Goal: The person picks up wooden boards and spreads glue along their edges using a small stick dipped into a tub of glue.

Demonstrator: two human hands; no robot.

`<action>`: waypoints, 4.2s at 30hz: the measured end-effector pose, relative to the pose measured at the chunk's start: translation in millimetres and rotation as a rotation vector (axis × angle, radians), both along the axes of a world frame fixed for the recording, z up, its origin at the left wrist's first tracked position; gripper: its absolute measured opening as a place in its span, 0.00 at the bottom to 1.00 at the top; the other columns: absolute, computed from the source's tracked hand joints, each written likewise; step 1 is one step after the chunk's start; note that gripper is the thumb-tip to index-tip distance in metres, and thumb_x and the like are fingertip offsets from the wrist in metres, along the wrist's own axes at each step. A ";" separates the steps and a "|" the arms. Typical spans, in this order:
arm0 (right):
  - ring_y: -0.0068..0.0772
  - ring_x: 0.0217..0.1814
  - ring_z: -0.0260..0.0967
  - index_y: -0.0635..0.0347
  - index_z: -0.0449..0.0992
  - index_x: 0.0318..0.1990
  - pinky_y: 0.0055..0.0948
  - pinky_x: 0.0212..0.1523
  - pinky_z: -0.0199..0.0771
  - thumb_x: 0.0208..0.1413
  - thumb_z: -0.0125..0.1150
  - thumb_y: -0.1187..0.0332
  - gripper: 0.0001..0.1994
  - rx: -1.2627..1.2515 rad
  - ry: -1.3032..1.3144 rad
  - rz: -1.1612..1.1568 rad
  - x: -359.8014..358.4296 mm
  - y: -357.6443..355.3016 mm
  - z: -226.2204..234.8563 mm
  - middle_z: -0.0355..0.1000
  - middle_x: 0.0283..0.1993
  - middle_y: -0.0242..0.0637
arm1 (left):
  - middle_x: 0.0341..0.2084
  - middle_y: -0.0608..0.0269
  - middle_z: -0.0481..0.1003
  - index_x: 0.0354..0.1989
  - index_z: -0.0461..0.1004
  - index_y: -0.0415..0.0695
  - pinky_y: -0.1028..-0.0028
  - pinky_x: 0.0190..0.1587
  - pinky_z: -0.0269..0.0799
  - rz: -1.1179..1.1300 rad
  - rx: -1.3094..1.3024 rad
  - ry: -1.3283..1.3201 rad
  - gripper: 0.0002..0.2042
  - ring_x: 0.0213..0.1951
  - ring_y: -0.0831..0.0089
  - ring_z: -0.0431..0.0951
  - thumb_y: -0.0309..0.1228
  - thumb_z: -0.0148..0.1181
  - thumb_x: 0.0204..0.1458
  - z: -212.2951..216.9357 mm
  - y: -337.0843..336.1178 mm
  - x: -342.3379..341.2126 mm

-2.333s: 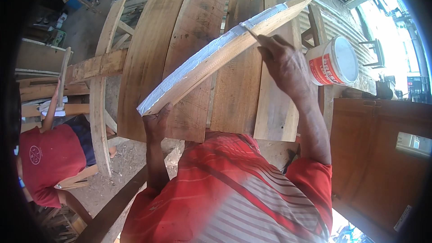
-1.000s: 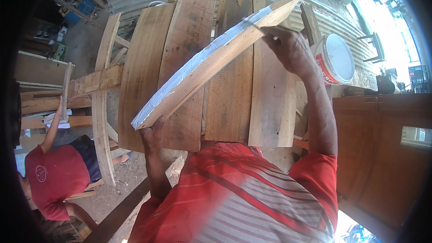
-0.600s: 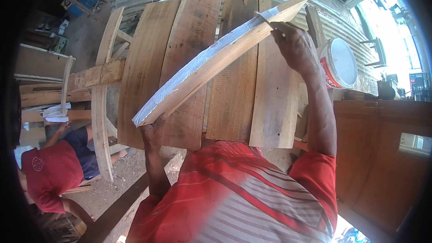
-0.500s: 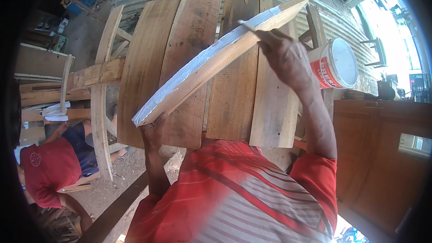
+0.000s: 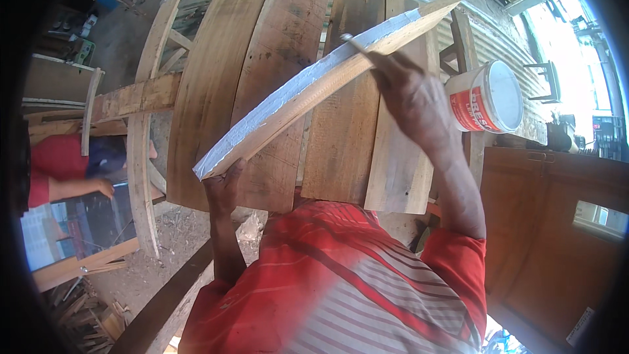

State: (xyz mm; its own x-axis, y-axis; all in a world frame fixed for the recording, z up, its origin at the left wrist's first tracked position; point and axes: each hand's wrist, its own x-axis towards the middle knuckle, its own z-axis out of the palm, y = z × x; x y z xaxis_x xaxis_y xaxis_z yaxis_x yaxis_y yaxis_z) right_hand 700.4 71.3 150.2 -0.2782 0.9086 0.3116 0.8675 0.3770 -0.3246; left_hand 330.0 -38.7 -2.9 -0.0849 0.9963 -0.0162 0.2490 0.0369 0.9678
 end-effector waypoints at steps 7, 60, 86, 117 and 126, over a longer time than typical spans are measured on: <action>0.49 0.35 0.79 0.54 0.78 0.55 0.44 0.33 0.79 0.62 0.64 0.69 0.14 -0.046 0.120 0.139 -40.7 -23.8 5.6 0.76 0.39 0.41 | 0.43 0.57 0.83 0.51 0.80 0.34 0.70 0.51 0.76 0.032 0.014 -0.040 0.15 0.46 0.72 0.82 0.30 0.69 0.59 8.5 2.2 6.5; 0.45 0.36 0.80 0.54 0.81 0.54 0.42 0.35 0.79 0.61 0.66 0.71 0.14 0.013 0.120 -0.044 -11.4 -38.7 -14.9 0.79 0.44 0.38 | 0.39 0.57 0.85 0.47 0.82 0.34 0.69 0.47 0.76 0.047 0.068 -0.034 0.15 0.42 0.72 0.83 0.34 0.70 0.60 14.9 4.0 11.3; 0.30 0.38 0.80 0.66 0.76 0.47 0.31 0.38 0.79 0.65 0.63 0.74 0.07 0.173 0.710 -0.282 -28.2 -10.2 -97.3 0.81 0.42 0.44 | 0.46 0.56 0.81 0.55 0.78 0.34 0.68 0.54 0.74 -0.030 -0.034 0.005 0.17 0.48 0.69 0.80 0.31 0.68 0.62 14.9 -7.7 6.9; 0.42 0.37 0.80 0.61 0.81 0.51 0.39 0.41 0.77 0.69 0.56 0.68 0.11 -0.235 -0.314 -0.240 90.8 51.1 67.2 0.81 0.40 0.49 | 0.60 0.49 0.76 0.59 0.76 0.42 0.59 0.62 0.74 -0.131 0.300 0.057 0.22 0.62 0.54 0.76 0.26 0.66 0.54 0.5 -29.5 27.9; 0.46 0.36 0.77 0.65 0.80 0.41 0.44 0.41 0.74 0.69 0.54 0.65 0.12 -0.503 -0.443 -0.120 77.9 43.2 58.8 0.77 0.35 0.48 | 0.59 0.54 0.77 0.57 0.77 0.45 0.57 0.66 0.70 -0.169 0.366 0.244 0.18 0.64 0.52 0.74 0.26 0.59 0.57 -5.0 -33.0 27.6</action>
